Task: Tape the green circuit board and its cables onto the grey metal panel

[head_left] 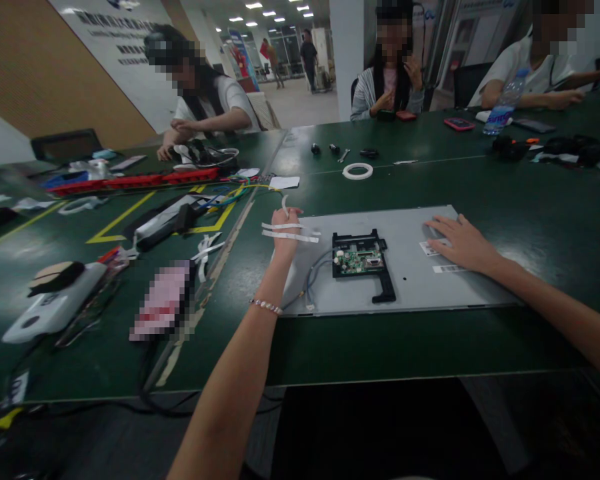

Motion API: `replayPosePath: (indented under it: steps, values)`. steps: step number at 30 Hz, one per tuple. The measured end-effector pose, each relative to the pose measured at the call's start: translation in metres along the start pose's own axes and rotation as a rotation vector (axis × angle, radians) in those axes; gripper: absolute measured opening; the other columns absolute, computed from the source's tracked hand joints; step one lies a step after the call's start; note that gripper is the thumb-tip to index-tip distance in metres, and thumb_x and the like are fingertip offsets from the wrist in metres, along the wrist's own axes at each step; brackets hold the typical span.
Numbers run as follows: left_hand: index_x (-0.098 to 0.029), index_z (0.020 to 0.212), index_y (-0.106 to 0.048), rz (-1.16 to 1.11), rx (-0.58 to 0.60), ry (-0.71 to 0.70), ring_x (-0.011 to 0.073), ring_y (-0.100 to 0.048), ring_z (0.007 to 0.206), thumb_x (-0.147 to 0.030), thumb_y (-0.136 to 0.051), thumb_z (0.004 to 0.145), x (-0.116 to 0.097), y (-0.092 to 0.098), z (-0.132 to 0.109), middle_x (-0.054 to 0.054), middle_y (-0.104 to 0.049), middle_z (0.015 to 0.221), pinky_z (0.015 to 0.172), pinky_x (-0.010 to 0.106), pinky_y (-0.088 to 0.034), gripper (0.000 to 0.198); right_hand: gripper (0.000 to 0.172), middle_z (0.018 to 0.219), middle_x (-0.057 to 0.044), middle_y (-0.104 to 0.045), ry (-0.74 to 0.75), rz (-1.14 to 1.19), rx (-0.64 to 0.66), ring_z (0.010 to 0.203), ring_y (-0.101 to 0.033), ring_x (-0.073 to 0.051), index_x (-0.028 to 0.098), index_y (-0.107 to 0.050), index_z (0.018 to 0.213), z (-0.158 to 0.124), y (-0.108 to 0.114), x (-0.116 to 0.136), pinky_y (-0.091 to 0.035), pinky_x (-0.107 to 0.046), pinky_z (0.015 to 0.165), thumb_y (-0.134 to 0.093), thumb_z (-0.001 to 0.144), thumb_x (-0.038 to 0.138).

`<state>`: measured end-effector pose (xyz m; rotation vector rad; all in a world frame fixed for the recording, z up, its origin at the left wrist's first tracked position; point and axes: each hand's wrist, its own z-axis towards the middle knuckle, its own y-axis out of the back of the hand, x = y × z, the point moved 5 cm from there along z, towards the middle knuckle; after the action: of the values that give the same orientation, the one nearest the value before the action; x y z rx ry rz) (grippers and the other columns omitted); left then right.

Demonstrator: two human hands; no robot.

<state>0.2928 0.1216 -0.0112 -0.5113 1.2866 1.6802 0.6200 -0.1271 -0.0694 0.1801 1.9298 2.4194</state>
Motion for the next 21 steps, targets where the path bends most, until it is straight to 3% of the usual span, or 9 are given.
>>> replayPosePath:
  steps: [3, 7, 12, 15, 18, 21]
  values:
    - [-0.016, 0.079, -0.063, -0.243, -0.029, -0.02, 0.0203, -0.058, 0.095, -0.033, -0.041, 0.085, -0.01, -0.001, -0.002, 0.008, -0.065, 0.092, 0.081, 0.03, -0.043, 0.028, 0.063, 0.145, -0.01, -0.04, 0.018, 0.019, 0.003, 0.13, -0.039, -0.031, 0.022, -0.041, 0.141, 0.001, 0.001, 0.005, -0.019, -0.059, 0.11, -0.03, 0.09, 0.058]
    - [-0.016, 0.077, -0.06, -0.585, 0.086, 0.069, 0.0184, -0.063, 0.089, -0.038, -0.05, 0.08, -0.021, -0.013, -0.008, 0.008, -0.067, 0.092, 0.067, 0.025, -0.046, 0.025, 0.062, 0.145, -0.009, -0.039, 0.026, 0.061, -0.002, 0.13, -0.038, -0.033, 0.023, -0.043, 0.14, 0.002, 0.0, 0.011, -0.018, -0.06, 0.11, -0.034, 0.089, 0.057]
    - [-0.015, 0.069, -0.059, -0.774, 0.187, 0.183, 0.0177, -0.065, 0.077, -0.039, -0.059, 0.07, -0.025, -0.022, -0.016, 0.006, -0.067, 0.083, 0.06, 0.025, -0.047, 0.024, 0.065, 0.144, -0.012, -0.04, -0.107, 0.114, -0.067, 0.135, -0.025, -0.042, 0.022, -0.046, 0.137, 0.007, 0.006, 0.018, -0.022, -0.069, 0.102, -0.04, 0.086, 0.06]
    - [-0.015, 0.07, -0.06, -0.787, 0.225, 0.186, 0.0176, -0.066, 0.075, -0.039, -0.06, 0.07, -0.027, -0.023, -0.019, 0.005, -0.067, 0.081, 0.06, 0.025, -0.047, 0.024, 0.072, 0.147, -0.012, -0.036, -0.008, 0.306, -0.054, 0.137, -0.027, -0.036, 0.021, -0.036, 0.144, 0.013, 0.018, 0.049, -0.026, -0.058, 0.108, -0.047, 0.084, 0.059]
    - [-0.016, 0.071, -0.061, -0.756, 0.238, 0.168, 0.0165, -0.065, 0.072, -0.041, -0.06, 0.072, -0.029, -0.024, -0.021, 0.005, -0.067, 0.081, 0.059, 0.025, -0.047, 0.026, 0.084, 0.15, -0.009, -0.031, 0.119, 0.534, 0.058, 0.134, -0.034, -0.032, 0.026, -0.021, 0.15, 0.02, 0.031, 0.095, -0.032, -0.053, 0.108, -0.054, 0.08, 0.059]
    - [-0.016, 0.071, -0.06, -0.71, 0.256, 0.139, 0.0161, -0.065, 0.071, -0.042, -0.059, 0.074, -0.03, -0.024, -0.022, 0.006, -0.068, 0.083, 0.058, 0.024, -0.046, 0.027, 0.097, 0.153, -0.008, -0.023, 0.243, 0.641, 0.122, 0.137, -0.028, -0.033, 0.027, -0.014, 0.151, 0.027, 0.039, 0.138, -0.028, -0.053, 0.111, -0.062, 0.073, 0.059]
